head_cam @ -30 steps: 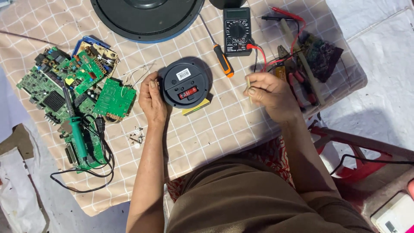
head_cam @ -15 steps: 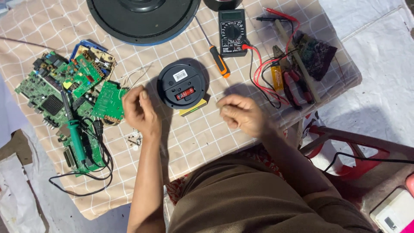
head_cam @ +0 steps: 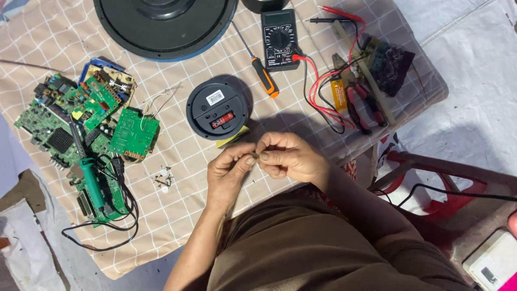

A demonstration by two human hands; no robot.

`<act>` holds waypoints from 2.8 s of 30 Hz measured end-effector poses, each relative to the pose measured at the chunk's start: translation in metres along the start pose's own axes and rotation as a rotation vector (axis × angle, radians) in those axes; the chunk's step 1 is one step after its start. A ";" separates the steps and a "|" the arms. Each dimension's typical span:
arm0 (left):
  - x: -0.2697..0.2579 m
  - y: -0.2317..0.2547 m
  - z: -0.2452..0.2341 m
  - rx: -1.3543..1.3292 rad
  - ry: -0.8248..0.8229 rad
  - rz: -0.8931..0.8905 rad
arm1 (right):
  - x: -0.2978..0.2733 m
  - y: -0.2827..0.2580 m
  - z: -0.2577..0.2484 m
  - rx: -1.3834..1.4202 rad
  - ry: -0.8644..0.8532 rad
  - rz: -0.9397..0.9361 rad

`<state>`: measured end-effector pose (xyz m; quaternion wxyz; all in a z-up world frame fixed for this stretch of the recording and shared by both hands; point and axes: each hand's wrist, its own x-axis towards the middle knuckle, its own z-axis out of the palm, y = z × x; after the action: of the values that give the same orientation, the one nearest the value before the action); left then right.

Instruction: The person works on a small electronic component at a table, using a screwdriver to manipulate a screw and a lighter to heat the component. They also use tweezers to adjust the item and handle a multimeter and circuit boards nearby.

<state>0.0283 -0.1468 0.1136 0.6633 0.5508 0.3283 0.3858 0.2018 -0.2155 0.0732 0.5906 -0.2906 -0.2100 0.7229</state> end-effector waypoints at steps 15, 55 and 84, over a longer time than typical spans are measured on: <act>-0.020 -0.003 0.018 -0.332 0.099 -0.166 | -0.038 -0.131 -0.118 -1.200 0.900 -0.337; -0.017 -0.038 0.032 -0.413 0.179 -0.442 | -0.097 -0.150 -0.172 -0.925 1.103 -0.224; -0.028 -0.039 0.028 -0.441 0.210 -0.524 | 0.054 -0.205 -0.228 -1.963 0.745 -0.554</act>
<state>0.0446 -0.1881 0.0803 0.8054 0.2488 0.4335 0.3186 0.4970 -0.1278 0.0276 0.2699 -0.7798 -0.5624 -0.0522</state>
